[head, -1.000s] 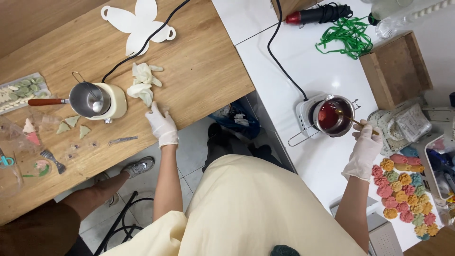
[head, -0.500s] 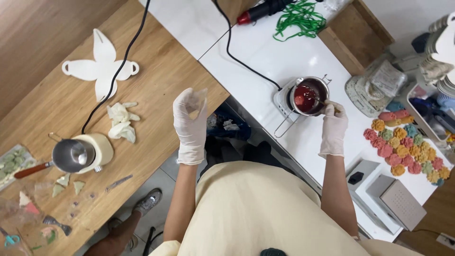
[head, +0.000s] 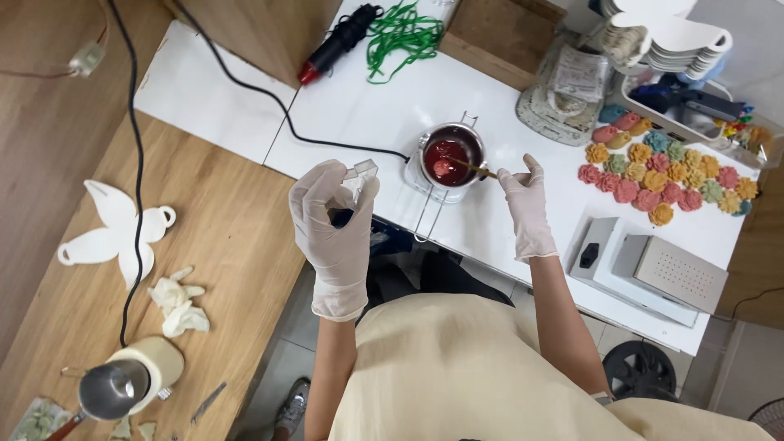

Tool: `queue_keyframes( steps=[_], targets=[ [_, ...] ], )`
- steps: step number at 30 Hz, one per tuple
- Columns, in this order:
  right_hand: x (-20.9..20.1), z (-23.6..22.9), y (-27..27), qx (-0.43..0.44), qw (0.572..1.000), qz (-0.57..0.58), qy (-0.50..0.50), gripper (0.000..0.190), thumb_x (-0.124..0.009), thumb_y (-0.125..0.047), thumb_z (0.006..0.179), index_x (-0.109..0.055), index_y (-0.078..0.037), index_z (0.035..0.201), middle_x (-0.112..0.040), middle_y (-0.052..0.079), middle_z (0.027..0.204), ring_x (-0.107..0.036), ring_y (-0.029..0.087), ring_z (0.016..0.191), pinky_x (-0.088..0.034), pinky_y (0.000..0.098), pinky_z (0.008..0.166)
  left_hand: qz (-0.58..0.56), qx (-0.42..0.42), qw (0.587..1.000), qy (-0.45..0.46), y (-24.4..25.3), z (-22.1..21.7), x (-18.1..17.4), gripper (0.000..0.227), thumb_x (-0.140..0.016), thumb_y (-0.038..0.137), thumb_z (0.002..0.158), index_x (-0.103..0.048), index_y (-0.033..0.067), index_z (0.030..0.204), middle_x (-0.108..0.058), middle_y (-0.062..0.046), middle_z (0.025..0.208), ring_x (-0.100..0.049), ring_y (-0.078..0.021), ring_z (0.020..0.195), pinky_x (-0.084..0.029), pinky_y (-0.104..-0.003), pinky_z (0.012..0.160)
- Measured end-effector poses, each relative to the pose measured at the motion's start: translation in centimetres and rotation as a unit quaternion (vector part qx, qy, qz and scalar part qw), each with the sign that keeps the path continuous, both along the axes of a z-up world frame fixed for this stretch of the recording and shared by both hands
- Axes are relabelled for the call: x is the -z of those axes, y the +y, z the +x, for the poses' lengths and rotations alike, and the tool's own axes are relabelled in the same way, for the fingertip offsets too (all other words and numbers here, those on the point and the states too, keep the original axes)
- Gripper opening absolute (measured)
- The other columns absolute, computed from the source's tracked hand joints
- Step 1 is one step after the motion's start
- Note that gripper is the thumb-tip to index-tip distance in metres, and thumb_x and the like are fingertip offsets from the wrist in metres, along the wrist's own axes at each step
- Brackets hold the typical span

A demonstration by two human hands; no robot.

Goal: The recorder prepares wax shapes by dipping them into a colored liquid and then organizing them on a tray.

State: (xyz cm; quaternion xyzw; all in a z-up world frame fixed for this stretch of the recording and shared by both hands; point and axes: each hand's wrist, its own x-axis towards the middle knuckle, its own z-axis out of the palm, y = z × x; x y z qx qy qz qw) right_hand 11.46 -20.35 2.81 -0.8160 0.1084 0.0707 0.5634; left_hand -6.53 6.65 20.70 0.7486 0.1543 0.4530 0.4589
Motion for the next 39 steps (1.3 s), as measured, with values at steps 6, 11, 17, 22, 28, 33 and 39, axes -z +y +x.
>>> queue_keyframes(
  steps=[6, 11, 17, 22, 28, 33, 39],
  targets=[
    [-6.1, -0.7, -3.7, 0.029, 0.993, 0.052, -0.106, 0.063, -0.069, -0.012, 0.099, -0.040, -0.002, 0.154, -0.047, -0.005, 0.087, -0.046, 0.004, 0.079, -0.044, 0.0204, 0.073, 0.032, 0.080, 0.996, -0.020, -5.4, 4.8, -2.0, 0.050, -0.086, -0.005, 0.091, -0.060, 0.0121, 0.130, -0.056, -0.004, 0.129, -0.055, -0.0058, 0.082, -0.056, -0.021, 0.079],
    [-15.6, -2.8, -4.4, 0.004, 0.985, 0.077, -0.155, 0.040, -0.066, -0.007, 0.102, -0.059, -0.007, 0.141, -0.056, -0.006, 0.097, -0.050, 0.005, 0.087, -0.046, 0.0214, 0.080, 0.040, 0.159, 0.986, -0.027, -11.3, 8.6, -2.4, 0.054, -0.085, -0.006, 0.090, -0.058, 0.0111, 0.133, -0.057, -0.003, 0.123, -0.060, -0.0068, 0.087, -0.059, -0.019, 0.080],
    [-23.8, -4.5, -7.3, -0.156, 0.893, -0.065, -0.418, 0.037, -0.078, -0.007, 0.086, -0.070, -0.015, 0.122, -0.055, 0.003, 0.105, -0.057, 0.019, 0.098, -0.048, 0.0288, 0.086, 0.019, 0.260, 0.965, -0.008, -17.4, 12.4, -3.4, 0.058, -0.082, -0.006, 0.093, -0.054, 0.0090, 0.142, -0.058, -0.002, 0.115, -0.059, -0.0089, 0.090, -0.056, -0.022, 0.084],
    [-25.3, -1.3, -8.4, -0.178, 0.836, -0.235, -0.463, 0.042, -0.090, -0.027, 0.080, -0.074, -0.018, 0.118, -0.053, 0.005, 0.104, -0.053, 0.025, 0.098, -0.043, 0.0389, 0.084, 0.025, 0.306, 0.951, 0.018, -20.2, 14.4, -2.6, 0.059, -0.078, -0.011, 0.088, -0.056, 0.0087, 0.139, -0.061, -0.005, 0.121, -0.059, -0.0112, 0.091, -0.055, -0.025, 0.084],
    [-23.6, 0.5, -6.7, -0.245, 0.849, -0.177, -0.433, 0.041, -0.091, -0.030, 0.081, -0.075, -0.016, 0.116, -0.054, 0.007, 0.106, -0.054, 0.025, 0.097, -0.044, 0.0384, 0.083, -0.023, 0.344, 0.938, 0.032, -18.2, 14.9, -1.0, 0.065, -0.067, -0.022, 0.084, -0.054, 0.0075, 0.140, -0.055, -0.005, 0.120, -0.059, -0.0123, 0.091, -0.063, -0.025, 0.092],
    [-23.0, 0.8, -4.0, -0.277, 0.846, -0.148, -0.431, 0.035, -0.090, -0.029, 0.079, -0.076, -0.019, 0.109, -0.051, 0.006, 0.103, -0.052, 0.026, 0.098, -0.043, 0.0392, 0.086, 0.006, 0.315, 0.946, 0.072, -14.7, 13.6, -2.0, 0.065, -0.071, -0.020, 0.080, -0.057, 0.0093, 0.136, -0.059, -0.005, 0.116, -0.063, -0.0111, 0.091, -0.063, -0.024, 0.086],
    [-23.6, -0.1, -1.2, -0.316, 0.839, -0.100, -0.431, 0.031, -0.090, -0.027, 0.081, -0.077, -0.021, 0.108, -0.049, 0.005, 0.104, -0.051, 0.024, 0.098, -0.043, 0.0377, 0.086, -0.064, 0.320, 0.942, 0.075, -10.9, 11.6, -1.6, 0.058, -0.075, -0.017, 0.084, -0.061, 0.0085, 0.134, -0.064, -0.003, 0.113, -0.066, -0.0107, 0.099, -0.061, -0.026, 0.089]
  ],
)
